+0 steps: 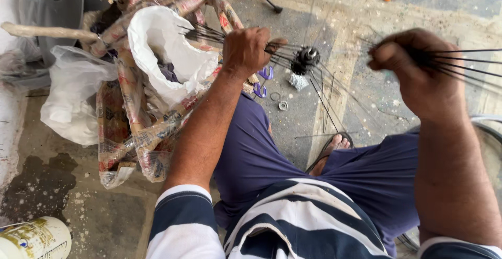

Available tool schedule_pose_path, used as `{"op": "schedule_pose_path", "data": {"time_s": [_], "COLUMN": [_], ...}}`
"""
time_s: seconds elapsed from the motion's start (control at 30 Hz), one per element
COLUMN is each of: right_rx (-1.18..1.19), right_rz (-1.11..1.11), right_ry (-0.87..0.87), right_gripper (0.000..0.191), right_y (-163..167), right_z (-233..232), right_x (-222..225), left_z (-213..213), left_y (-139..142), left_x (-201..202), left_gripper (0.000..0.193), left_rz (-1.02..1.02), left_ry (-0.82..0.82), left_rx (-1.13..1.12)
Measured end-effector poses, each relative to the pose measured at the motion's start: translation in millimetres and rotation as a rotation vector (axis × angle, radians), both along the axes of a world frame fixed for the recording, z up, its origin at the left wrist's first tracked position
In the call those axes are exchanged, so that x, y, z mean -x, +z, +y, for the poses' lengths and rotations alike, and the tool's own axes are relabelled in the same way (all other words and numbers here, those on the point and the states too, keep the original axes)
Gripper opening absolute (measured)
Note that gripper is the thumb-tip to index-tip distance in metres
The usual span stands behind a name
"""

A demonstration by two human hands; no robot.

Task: The person threads spokes through a bicycle hub and gathers a bundle of spokes by hand while seated.

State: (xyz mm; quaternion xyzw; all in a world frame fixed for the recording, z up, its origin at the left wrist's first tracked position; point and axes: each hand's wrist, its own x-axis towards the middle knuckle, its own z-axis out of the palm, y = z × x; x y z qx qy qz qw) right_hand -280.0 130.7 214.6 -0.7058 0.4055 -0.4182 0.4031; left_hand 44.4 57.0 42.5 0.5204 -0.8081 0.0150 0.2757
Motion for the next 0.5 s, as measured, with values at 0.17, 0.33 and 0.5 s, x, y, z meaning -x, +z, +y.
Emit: {"op": "schedule_pose_path", "data": {"time_s": [0.17,0.33,0.5], "right_rx": [-0.060,-0.019,0.040], "right_rz": [-0.143,-0.247,-0.154], "right_ry": [-0.095,-0.088,-0.098], "right_gripper": [0.007,0.010,0.015], "right_y": [-22.1,-58.0,-69.9], "right_z": [7.3,1.9,-4.7], "right_x": [-5.5,-7.3,-15.4], "left_z": [-6.8,-13.6,-13.8], "left_y": [-14.5,-28.6,-33.5], "left_x": [0.5,2.6,0.3], "left_gripper": [0.018,0.035,0.022], "left_rz": [-0.034,-0.052,-0.067], "left_ry": [0.012,0.017,0.010], "left_rx": [0.040,0.050,0.075]}}
